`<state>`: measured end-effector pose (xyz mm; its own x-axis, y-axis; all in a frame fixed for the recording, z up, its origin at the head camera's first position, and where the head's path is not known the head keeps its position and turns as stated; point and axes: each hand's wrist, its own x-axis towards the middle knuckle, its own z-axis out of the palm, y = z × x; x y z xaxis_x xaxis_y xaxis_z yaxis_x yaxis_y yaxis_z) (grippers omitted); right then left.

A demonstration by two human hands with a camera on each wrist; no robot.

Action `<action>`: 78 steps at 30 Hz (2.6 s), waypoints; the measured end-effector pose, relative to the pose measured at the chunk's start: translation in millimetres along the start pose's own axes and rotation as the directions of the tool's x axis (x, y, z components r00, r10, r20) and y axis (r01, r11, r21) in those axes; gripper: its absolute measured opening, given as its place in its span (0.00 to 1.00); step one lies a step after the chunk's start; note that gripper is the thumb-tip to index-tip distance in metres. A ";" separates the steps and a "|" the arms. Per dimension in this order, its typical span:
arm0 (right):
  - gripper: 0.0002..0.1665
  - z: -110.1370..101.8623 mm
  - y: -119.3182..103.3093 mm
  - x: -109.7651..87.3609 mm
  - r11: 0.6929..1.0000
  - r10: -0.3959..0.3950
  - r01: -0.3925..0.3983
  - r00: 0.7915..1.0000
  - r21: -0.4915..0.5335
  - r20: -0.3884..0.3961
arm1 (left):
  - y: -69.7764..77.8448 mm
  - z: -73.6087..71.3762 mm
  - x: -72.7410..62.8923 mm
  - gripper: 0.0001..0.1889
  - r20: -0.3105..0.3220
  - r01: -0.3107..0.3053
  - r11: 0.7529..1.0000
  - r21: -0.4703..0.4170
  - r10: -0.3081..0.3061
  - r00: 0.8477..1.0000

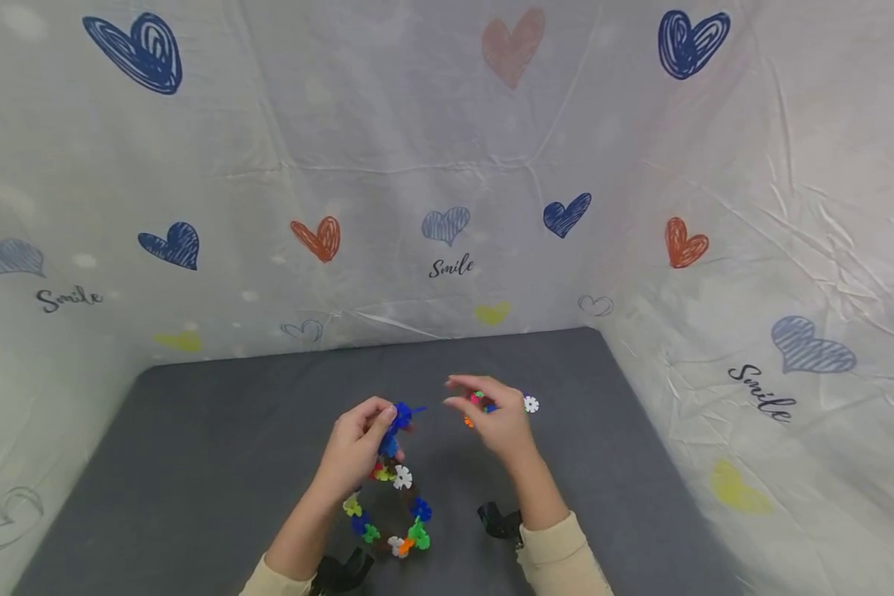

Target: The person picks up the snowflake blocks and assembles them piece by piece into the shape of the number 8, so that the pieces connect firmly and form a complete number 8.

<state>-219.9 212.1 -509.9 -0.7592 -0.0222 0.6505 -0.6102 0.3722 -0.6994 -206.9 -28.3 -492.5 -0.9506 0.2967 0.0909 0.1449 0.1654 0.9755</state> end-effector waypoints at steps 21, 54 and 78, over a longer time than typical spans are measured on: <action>0.19 -5.9 102.8 -37.0 0.546 0.600 -0.449 0.799 -0.707 -0.044 | -2.9 0.0 -0.5 0.14 -0.097 0.095 0.995 0.008 -0.094 0.991; 0.11 2.0 -42.3 -14.7 0.986 0.029 -0.032 0.999 0.161 0.022 | 0.1 8.8 -5.8 0.03 -0.090 -0.480 0.818 0.318 0.530 0.843; 0.13 -9.2 -47.0 -5.4 0.968 0.253 -0.252 0.967 -0.014 0.013 | 10.4 4.7 -8.6 0.07 -0.108 -0.202 0.970 0.133 0.216 0.970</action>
<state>-185.1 203.3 -477.8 -0.8915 0.0605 0.4489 -0.3955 0.3789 -0.8367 -195.9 -24.6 -484.1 -0.9208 0.2219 0.3209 0.3686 0.2256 0.9018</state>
